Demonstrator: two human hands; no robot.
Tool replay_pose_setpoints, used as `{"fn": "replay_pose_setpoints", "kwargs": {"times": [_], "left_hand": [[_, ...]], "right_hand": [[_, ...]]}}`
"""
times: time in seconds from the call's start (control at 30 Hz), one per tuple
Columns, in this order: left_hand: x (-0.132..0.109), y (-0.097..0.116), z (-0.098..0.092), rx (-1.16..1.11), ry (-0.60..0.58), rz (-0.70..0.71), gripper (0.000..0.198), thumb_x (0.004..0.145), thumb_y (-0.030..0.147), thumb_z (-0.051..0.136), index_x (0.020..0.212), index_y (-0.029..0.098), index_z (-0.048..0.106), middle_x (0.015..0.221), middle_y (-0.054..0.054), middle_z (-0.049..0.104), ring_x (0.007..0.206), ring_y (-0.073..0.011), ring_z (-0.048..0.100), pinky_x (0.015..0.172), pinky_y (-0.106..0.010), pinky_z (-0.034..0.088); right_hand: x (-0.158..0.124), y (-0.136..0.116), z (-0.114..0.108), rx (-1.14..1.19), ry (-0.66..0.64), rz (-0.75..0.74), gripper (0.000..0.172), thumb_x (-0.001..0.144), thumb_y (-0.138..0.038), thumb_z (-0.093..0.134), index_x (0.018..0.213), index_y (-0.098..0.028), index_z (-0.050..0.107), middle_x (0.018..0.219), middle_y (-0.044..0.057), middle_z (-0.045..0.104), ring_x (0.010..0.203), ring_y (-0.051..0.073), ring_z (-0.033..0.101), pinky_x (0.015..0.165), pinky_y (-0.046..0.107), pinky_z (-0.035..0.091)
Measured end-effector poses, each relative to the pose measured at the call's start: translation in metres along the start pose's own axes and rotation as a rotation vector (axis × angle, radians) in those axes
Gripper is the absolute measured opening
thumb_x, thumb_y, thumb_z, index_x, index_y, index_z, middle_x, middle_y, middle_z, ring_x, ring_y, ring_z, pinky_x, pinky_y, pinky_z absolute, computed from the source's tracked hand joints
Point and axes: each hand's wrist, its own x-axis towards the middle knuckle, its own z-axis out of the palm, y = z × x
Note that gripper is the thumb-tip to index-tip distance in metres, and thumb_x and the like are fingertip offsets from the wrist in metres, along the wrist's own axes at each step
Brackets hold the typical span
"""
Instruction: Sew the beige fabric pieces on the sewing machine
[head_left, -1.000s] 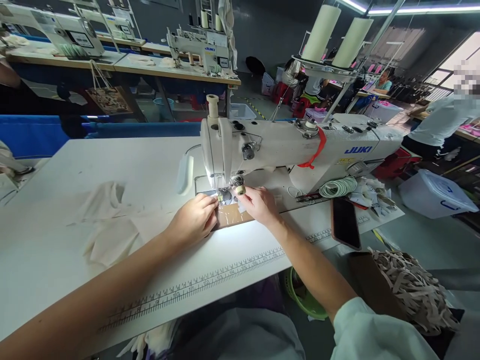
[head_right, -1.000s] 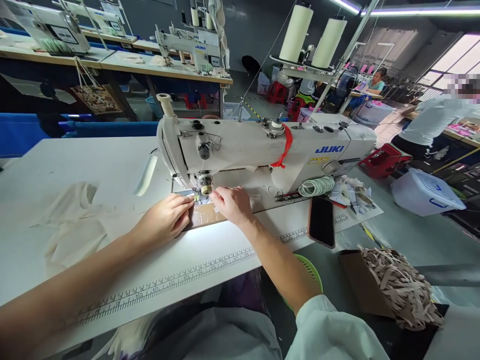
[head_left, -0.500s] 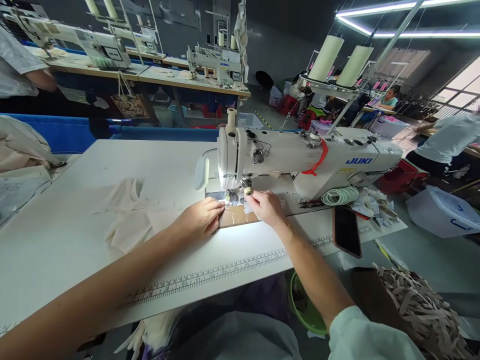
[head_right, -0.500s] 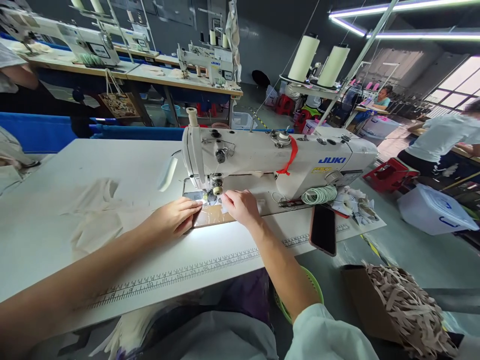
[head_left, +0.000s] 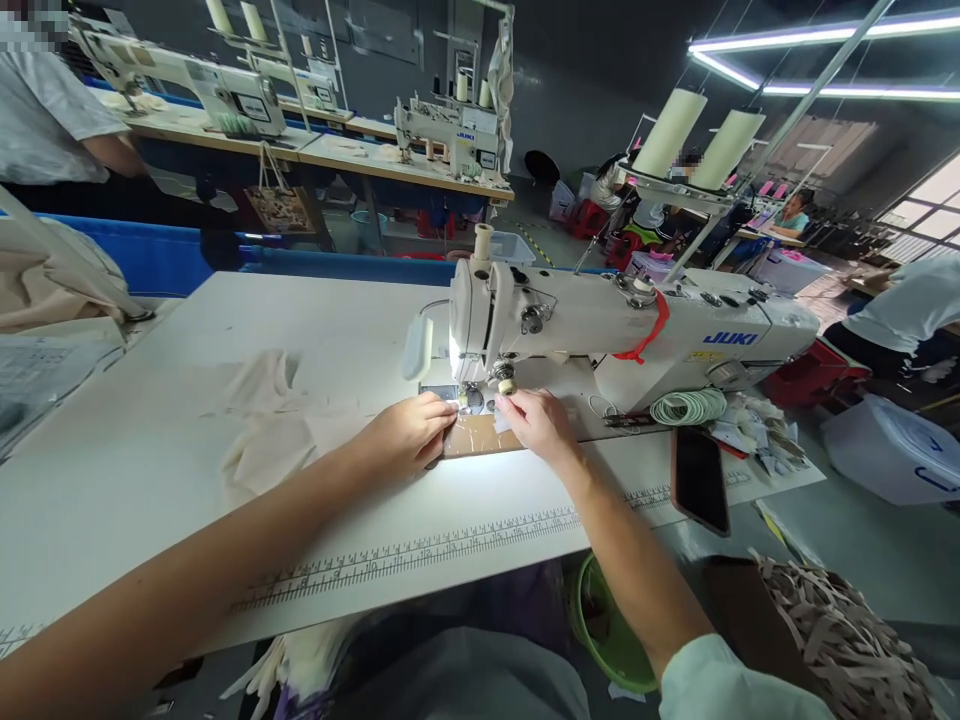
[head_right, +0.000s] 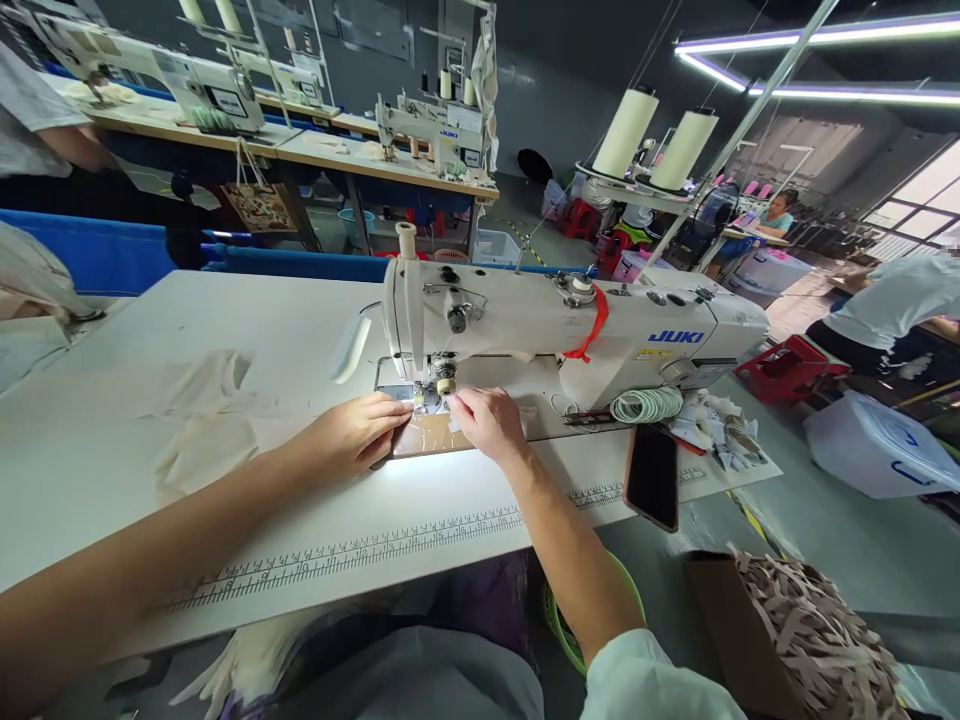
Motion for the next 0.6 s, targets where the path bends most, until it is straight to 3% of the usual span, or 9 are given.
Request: {"fn": "replay_pose_setpoints", "kwargs": {"times": [0.13,0.27,0.37,0.5,0.6], "left_hand": [[-0.002,-0.002,0.005,-0.027,0.040,0.018,0.035,0.094,0.009,0.048,0.117,0.009,0.074,0.116,-0.017,0.078,0.097,-0.0254,0.070,0.081,-0.037,0.064],[0.001,0.001,-0.001,-0.008,0.153,0.037,0.033,0.095,0.011,0.045,0.111,0.011,0.075,0.113,-0.017,0.079,0.100,-0.0272,0.072,0.085,-0.039,0.063],[0.010,0.017,-0.019,-0.103,0.213,-0.176,0.032,0.098,0.021,0.046,0.108,0.016,0.076,0.099,-0.012,0.079,0.085,-0.0234,0.071,0.074,-0.035,0.060],[0.017,0.061,-0.052,-0.529,0.111,-0.580,0.041,0.101,0.042,0.045,0.112,0.018,0.076,0.085,-0.006,0.076,0.054,-0.0134,0.059,0.050,-0.025,0.049],[0.016,0.085,-0.078,-0.678,0.094,-0.651,0.044,0.100,0.051,0.049,0.116,0.019,0.076,0.085,-0.006,0.076,0.049,-0.0115,0.056,0.047,-0.023,0.047]], "right_hand": [[-0.001,0.001,0.001,0.006,0.030,-0.020,0.042,0.106,-0.027,0.051,0.065,-0.021,0.054,0.062,0.000,0.064,0.058,0.013,0.050,0.066,0.027,0.030],[0.000,0.000,0.000,-0.005,-0.005,0.010,0.037,0.105,-0.025,0.054,0.068,-0.020,0.057,0.067,0.001,0.069,0.062,0.012,0.054,0.067,0.026,0.029],[0.003,-0.001,-0.001,-0.036,-0.053,0.082,0.036,0.105,-0.024,0.056,0.069,-0.019,0.058,0.072,0.002,0.073,0.066,0.012,0.058,0.070,0.027,0.028],[0.005,-0.005,-0.005,-0.055,-0.120,0.125,0.035,0.107,-0.024,0.054,0.074,-0.018,0.062,0.080,0.003,0.077,0.071,0.012,0.061,0.071,0.027,0.027],[0.005,-0.010,-0.009,-0.043,-0.140,0.113,0.034,0.108,-0.025,0.052,0.078,-0.017,0.065,0.084,0.004,0.078,0.074,0.012,0.063,0.071,0.028,0.027]]}}
